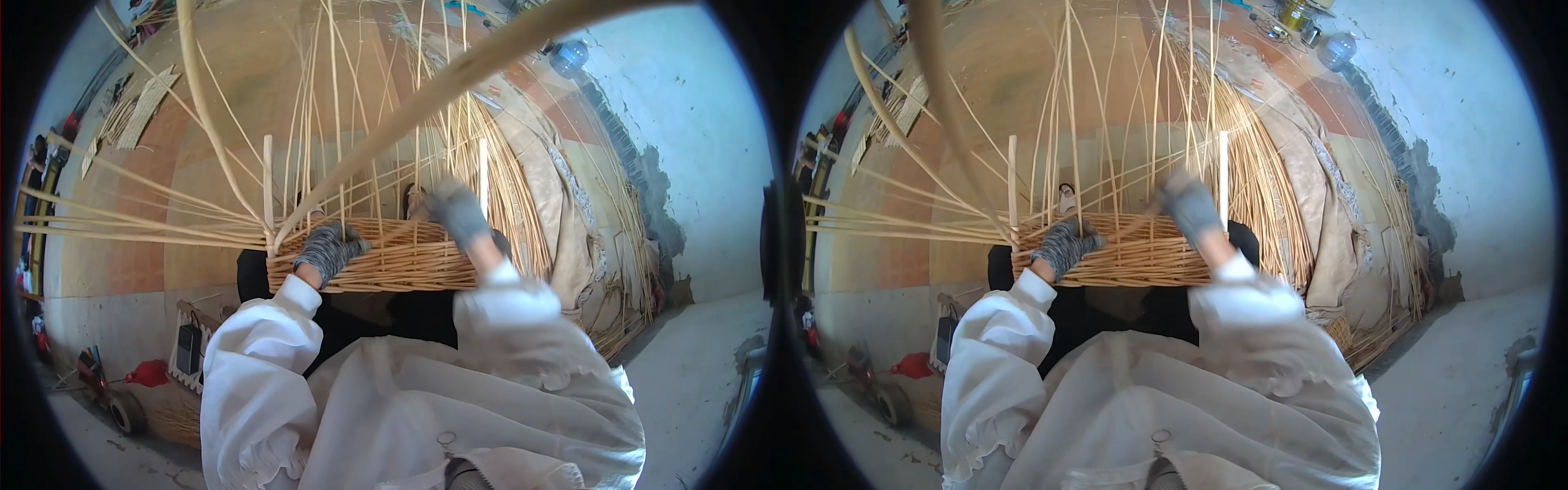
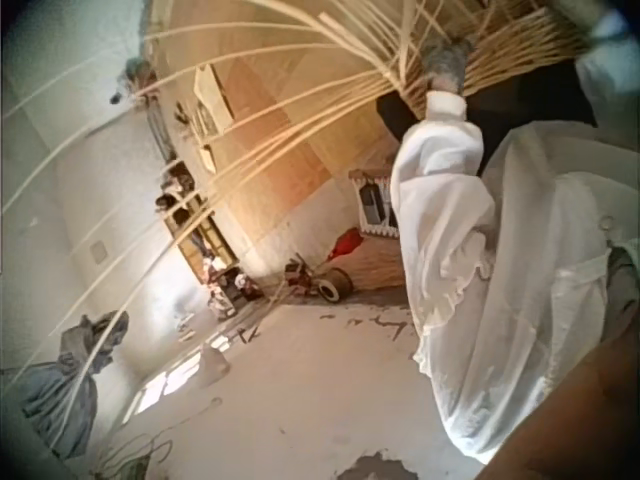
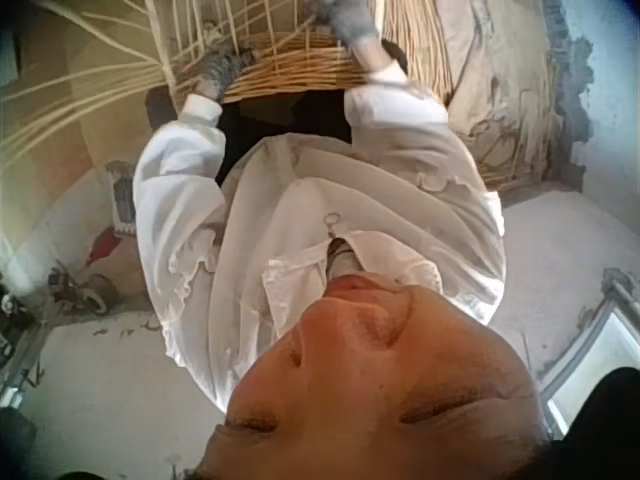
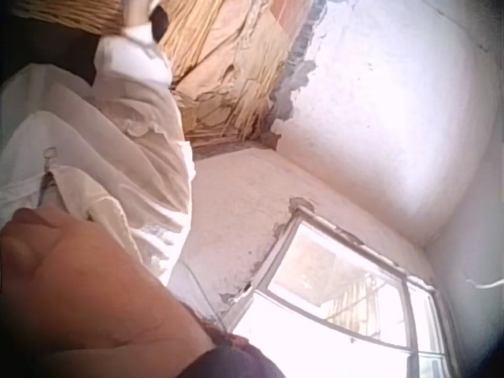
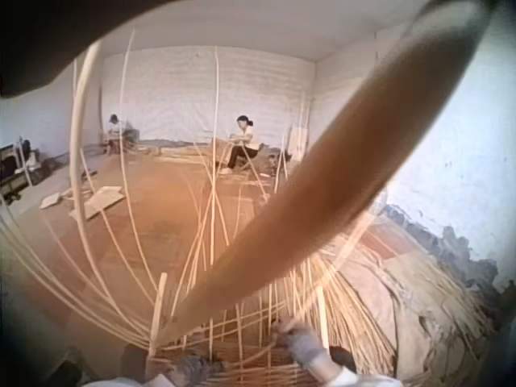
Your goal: The person weaves a rectangular basket using thin wooden strips, interlacing them through a vertical frame. They periodically measure the basket's dimensions with a tape measure to ensure accuracy.
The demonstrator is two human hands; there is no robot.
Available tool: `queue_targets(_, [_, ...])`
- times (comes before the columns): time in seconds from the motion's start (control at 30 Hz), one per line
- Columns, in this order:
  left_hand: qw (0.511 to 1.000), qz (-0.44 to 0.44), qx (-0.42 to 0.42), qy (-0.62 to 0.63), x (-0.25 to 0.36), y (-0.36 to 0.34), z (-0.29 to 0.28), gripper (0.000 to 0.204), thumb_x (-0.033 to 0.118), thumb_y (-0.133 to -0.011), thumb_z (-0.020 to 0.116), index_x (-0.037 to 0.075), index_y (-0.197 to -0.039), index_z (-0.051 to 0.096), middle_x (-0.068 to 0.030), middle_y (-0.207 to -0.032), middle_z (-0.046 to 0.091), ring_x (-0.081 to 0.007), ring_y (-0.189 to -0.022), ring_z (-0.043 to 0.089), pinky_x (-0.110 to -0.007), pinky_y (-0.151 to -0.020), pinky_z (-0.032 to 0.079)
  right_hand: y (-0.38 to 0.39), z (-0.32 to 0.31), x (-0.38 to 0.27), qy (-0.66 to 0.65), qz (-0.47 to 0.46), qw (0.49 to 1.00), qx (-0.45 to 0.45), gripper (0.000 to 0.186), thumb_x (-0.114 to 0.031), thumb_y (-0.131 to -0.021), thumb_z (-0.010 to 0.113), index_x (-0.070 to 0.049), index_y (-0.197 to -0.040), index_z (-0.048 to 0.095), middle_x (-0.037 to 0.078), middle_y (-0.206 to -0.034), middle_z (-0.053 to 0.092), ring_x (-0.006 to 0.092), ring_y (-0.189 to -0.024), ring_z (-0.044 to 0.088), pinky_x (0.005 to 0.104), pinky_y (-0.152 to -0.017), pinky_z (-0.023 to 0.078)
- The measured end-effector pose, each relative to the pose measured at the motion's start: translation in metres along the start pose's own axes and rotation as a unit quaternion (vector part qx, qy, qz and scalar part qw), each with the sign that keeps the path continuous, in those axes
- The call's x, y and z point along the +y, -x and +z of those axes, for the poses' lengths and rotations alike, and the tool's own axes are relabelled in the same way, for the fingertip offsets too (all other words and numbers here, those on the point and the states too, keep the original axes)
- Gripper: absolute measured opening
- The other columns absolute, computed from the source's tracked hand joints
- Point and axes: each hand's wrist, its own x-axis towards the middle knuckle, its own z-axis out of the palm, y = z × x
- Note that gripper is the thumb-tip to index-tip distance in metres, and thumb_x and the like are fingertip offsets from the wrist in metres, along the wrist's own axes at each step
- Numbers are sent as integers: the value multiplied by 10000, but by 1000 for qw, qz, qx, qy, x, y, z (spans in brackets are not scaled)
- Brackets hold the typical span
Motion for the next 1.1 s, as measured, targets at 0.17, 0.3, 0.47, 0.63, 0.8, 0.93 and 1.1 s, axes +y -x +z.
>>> queue_targets(0.17, [978,4,114,-173,10,-3,11,279,293,-743,648,29,-829,627,-146,-749,631,-311,-739,600,-356,-667,472,-114,48,-25,467,-54,883,7,457,-141,-738,551,-33,-1164,421,202,-918,577,272,-761,581,349,-718,478])
queue_targets(0.3, [988,-147,-41,29,3,-12,1,432,401,-753,637,-10,-884,626,-134,-762,629,-260,-720,595,-338,-672,462,-37,21,-32,44,-51,978,197,466,-129,-812,503,10,-1231,354,129,-767,562,214,-538,547,319,-520,473])
queue_targets(0.47, [989,-22,69,127,0,-9,2,531,329,-736,682,-84,-1027,520,-174,-886,608,-233,-742,583,-306,-687,483,77,-10,-1,-280,-218,919,170,290,-165,-902,463,-52,-1161,399,19,-627,463,136,-546,481,313,-524,463])
queue_targets(0.63, [981,95,105,-131,67,-44,-4,287,174,-768,618,-28,-964,561,-165,-900,610,-292,-818,599,-338,-728,479,61,-25,43,-223,-155,918,289,206,-103,-890,474,-43,-1074,405,18,-629,440,124,-527,459,291,-505,463])
queue_targets(0.8, [989,114,6,-98,81,-59,26,183,186,-848,512,17,-902,561,-110,-836,616,-243,-712,589,-339,-682,487,63,-33,46,-149,-144,919,336,105,-79,-891,461,-40,-988,456,28,-679,471,115,-556,470,255,-507,435])
queue_targets(0.93, [968,181,-12,-173,48,-38,19,192,203,-858,485,43,-909,577,-172,-881,619,-290,-780,603,-360,-708,473,77,-15,19,-292,-88,911,277,146,-101,-887,470,-19,-1006,488,51,-724,524,147,-641,515,247,-601,440])
queue_targets(1.1, [952,81,-87,-281,73,-39,8,266,252,-838,506,22,-954,570,-210,-877,603,-346,-867,573,-381,-779,455,93,-16,6,-115,-113,948,275,104,-55,-836,504,-17,-920,552,62,-738,558,189,-660,534,290,-618,455])
